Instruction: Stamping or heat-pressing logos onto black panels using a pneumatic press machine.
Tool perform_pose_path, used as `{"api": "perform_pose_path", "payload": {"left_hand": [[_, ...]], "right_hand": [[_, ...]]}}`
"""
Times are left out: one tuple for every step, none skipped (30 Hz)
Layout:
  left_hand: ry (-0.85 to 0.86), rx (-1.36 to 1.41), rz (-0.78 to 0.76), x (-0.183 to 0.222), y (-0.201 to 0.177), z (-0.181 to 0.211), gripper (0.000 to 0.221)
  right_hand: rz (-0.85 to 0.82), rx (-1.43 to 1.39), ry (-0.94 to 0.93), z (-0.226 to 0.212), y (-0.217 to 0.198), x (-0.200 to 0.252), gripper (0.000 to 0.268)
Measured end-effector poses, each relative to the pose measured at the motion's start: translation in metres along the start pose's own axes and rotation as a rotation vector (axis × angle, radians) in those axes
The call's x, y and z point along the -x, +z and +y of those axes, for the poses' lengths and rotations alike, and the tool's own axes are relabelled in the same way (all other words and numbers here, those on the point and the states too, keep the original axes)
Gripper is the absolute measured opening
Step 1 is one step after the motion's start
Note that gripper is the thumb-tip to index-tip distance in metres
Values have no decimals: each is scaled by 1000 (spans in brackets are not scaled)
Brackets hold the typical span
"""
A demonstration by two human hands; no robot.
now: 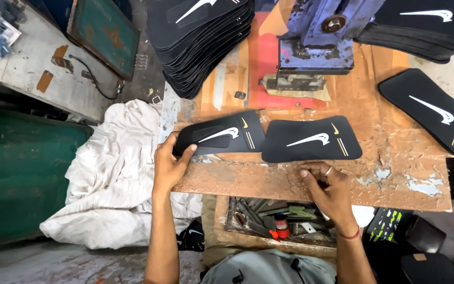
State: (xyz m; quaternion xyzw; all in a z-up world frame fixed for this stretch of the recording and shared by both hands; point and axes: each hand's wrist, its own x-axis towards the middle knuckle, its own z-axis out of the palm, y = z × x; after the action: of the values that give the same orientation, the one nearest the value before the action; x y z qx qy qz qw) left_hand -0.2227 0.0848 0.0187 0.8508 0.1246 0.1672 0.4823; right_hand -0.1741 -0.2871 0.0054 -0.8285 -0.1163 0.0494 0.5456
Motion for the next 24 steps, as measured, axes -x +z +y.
{"api": "perform_pose_path", "payload": {"left_hand": [[13,15,9,0,1,0,25],[27,29,17,0,1,-1,26],[28,30,16,0,1,-1,26],[14,20,16,1,1,-2,25],[1,9,17,1,1,-2,24],[3,10,16,2,2,-3,24],[9,32,21,3,2,-3,22],[18,54,26,3,2,-3,21],[23,54,27,4,2,-5,21],[31,32,34,3,2,-6,21],[38,11,41,3,2,-7,20],[41,11,40,4,3,-9,20],[11,16,42,6,4,-12,20],[-19,22,45,7,5,-14,19],[-17,22,45,9,6,-16,19],[-18,54,57,9,6,-18,20],[-20,85,68,9,7,-20,20],[-15,86,70,8,7,-20,20],[-22,102,73,7,8,-21,19],[-32,117,75,8,8,-21,19],[-30,117,75,7,7,-19,19],[-47,135,64,8,6,-18,19],[-64,152,53,8,5,-16,19],[-67,151,55,8,5,-13,19]], "right_hand": [[3,13,-13,1,0,0,15],[7,26,-27,2,0,0,14],[9,27,-26,1,0,0,14],[11,37,-51,0,0,0,15],[13,46,-75,-1,0,-1,15],[15,47,-76,-2,0,0,15],[22,70,-61,-3,-1,0,15],[31,91,-50,-5,0,-1,15],[35,90,-53,-4,0,-1,15],[40,78,-87,-3,0,-1,15],[45,66,-121,-3,1,-2,15],[48,66,-121,-2,1,-2,15],[36,94,-56,-1,0,-2,15],[23,123,9,0,0,-2,15],[26,123,8,0,0,-1,15],[28,98,-46,-1,0,-2,15],[29,73,-101,-1,0,-3,14],[33,73,-104,-1,0,-2,14],[33,46,-115,0,0,-2,14],[31,19,-123,1,1,-1,14],[33,19,-124,3,1,-1,14],[35,46,-91,4,1,-1,14],[38,73,-57,6,1,-1,14],[34,72,-57,6,1,-1,14]]}}
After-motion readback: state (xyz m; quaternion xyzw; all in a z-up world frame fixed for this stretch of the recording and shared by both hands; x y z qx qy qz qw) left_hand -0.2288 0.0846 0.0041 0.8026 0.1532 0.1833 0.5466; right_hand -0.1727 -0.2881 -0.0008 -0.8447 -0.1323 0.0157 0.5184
